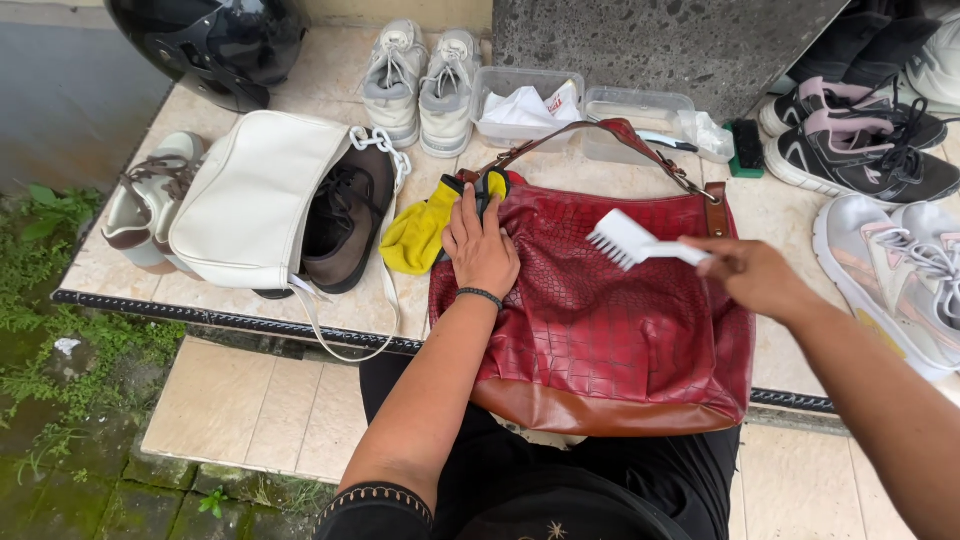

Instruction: Cleaning a red leather handbag using a small white brush

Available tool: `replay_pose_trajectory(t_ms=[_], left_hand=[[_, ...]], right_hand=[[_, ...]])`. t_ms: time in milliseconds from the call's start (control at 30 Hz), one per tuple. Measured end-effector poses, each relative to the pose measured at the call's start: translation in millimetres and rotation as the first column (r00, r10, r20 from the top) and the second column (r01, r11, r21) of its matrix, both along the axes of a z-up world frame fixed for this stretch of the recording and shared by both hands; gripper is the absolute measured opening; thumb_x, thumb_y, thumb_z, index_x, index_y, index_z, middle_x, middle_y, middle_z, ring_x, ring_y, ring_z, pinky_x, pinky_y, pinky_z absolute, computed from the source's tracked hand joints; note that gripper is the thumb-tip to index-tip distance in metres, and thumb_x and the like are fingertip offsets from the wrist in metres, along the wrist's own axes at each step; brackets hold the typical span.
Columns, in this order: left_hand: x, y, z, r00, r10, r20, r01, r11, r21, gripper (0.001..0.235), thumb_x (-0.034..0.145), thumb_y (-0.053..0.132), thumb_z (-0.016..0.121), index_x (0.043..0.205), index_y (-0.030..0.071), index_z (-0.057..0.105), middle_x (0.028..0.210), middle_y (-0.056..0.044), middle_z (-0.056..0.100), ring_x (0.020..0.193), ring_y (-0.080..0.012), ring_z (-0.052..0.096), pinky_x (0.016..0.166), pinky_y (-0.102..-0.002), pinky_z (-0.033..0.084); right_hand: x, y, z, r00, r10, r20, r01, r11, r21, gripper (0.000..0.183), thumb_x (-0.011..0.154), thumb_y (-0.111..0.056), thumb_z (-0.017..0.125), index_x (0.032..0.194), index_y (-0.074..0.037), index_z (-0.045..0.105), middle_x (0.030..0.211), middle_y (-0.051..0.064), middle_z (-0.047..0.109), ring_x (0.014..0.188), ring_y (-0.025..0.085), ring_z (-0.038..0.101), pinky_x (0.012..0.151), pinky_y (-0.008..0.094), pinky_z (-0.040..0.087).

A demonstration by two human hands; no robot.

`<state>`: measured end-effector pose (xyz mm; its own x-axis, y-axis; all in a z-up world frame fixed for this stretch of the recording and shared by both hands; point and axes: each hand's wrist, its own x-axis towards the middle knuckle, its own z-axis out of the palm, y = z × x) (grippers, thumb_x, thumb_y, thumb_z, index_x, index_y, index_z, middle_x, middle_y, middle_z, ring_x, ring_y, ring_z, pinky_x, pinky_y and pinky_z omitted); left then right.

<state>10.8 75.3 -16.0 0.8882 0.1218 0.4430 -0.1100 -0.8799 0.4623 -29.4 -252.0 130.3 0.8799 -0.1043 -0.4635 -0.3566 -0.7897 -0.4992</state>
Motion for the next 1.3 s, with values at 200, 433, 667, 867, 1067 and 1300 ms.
replay_pose_trajectory(t_ms=[200, 433, 667, 867, 1067, 1300], left_hand=[[2, 0, 2, 1.000, 0.019, -0.023, -0.019, 1.000, 0.003, 0.067, 0.083, 0.020, 0.057, 0.150, 0.018, 0.047, 0.170, -0.014, 0.020, 0.151, -0.0372, 0.026, 0.111, -0.053, 0.026], [7, 5, -9, 0.992, 0.102, 0.078, -0.099, 0.994, -0.039, 0.065, 0.079, 0.013, 0.061, 0.143, 0.021, 0.053, 0.159, -0.010, 0.039, 0.144, -0.0329, 0.038, 0.109, -0.050, 0.031], [29, 69, -6, 0.822, 0.520, 0.233, -0.306, 0.748, -0.589, 0.042, 0.085, 0.001, 0.060, 0.124, 0.015, 0.068, 0.122, -0.019, 0.055, 0.119, -0.0419, 0.054, 0.106, -0.051, 0.040], [-36, 38, 73, 0.892, 0.316, 0.324, -0.236, 0.935, -0.264, 0.045, 0.083, 0.015, 0.060, 0.127, 0.014, 0.056, 0.135, -0.021, 0.041, 0.124, -0.0446, 0.043, 0.097, -0.061, 0.033], [-84, -54, 58, 0.905, -0.340, -0.255, 0.360, 0.933, 0.032, 0.057, 0.092, 0.054, 0.055, 0.138, 0.019, 0.061, 0.151, -0.016, 0.049, 0.142, -0.0366, 0.046, 0.115, -0.059, 0.031], [-97, -74, 28, 0.835, -0.394, -0.385, 0.457, 0.885, 0.086, 0.072, 0.094, 0.065, 0.028, 0.141, 0.022, 0.062, 0.157, -0.019, 0.045, 0.151, -0.0422, 0.031, 0.118, -0.063, 0.020]], right_hand=[[13, -72, -24, 0.969, -0.102, 0.223, 0.141, 0.976, -0.168, 0.042, 0.104, -0.023, 0.061, 0.144, -0.038, 0.067, 0.076, 0.014, 0.050, 0.063, 0.029, 0.046, 0.066, 0.041, 0.042], [0, -24, -51, 0.982, 0.041, 0.186, -0.095, 0.953, 0.289, 0.047, 0.099, -0.002, 0.059, 0.143, -0.017, 0.064, 0.136, -0.001, 0.068, 0.102, 0.010, 0.056, 0.092, 0.021, 0.041], [6, -56, -27, 0.982, 0.063, 0.179, -0.030, 0.982, -0.185, 0.042, 0.098, -0.042, 0.067, 0.140, -0.041, 0.069, 0.109, 0.016, 0.074, 0.086, 0.027, 0.064, 0.081, 0.034, 0.044], [44, 0, -48, 0.951, 0.245, 0.187, -0.206, 0.956, -0.207, 0.041, 0.100, -0.035, 0.064, 0.140, -0.044, 0.065, 0.127, 0.013, 0.072, 0.091, 0.032, 0.066, 0.084, 0.038, 0.047], [94, 79, -83, 0.821, 0.412, 0.396, -0.369, 0.911, -0.183, 0.035, 0.098, -0.033, 0.066, 0.132, -0.041, 0.072, 0.115, 0.010, 0.076, 0.115, 0.037, 0.067, 0.100, 0.050, 0.053], [95, 58, -22, 0.924, 0.376, 0.073, -0.343, 0.898, -0.275, 0.040, 0.099, -0.034, 0.066, 0.136, -0.048, 0.066, 0.143, 0.008, 0.064, 0.113, 0.032, 0.068, 0.096, 0.038, 0.048]])
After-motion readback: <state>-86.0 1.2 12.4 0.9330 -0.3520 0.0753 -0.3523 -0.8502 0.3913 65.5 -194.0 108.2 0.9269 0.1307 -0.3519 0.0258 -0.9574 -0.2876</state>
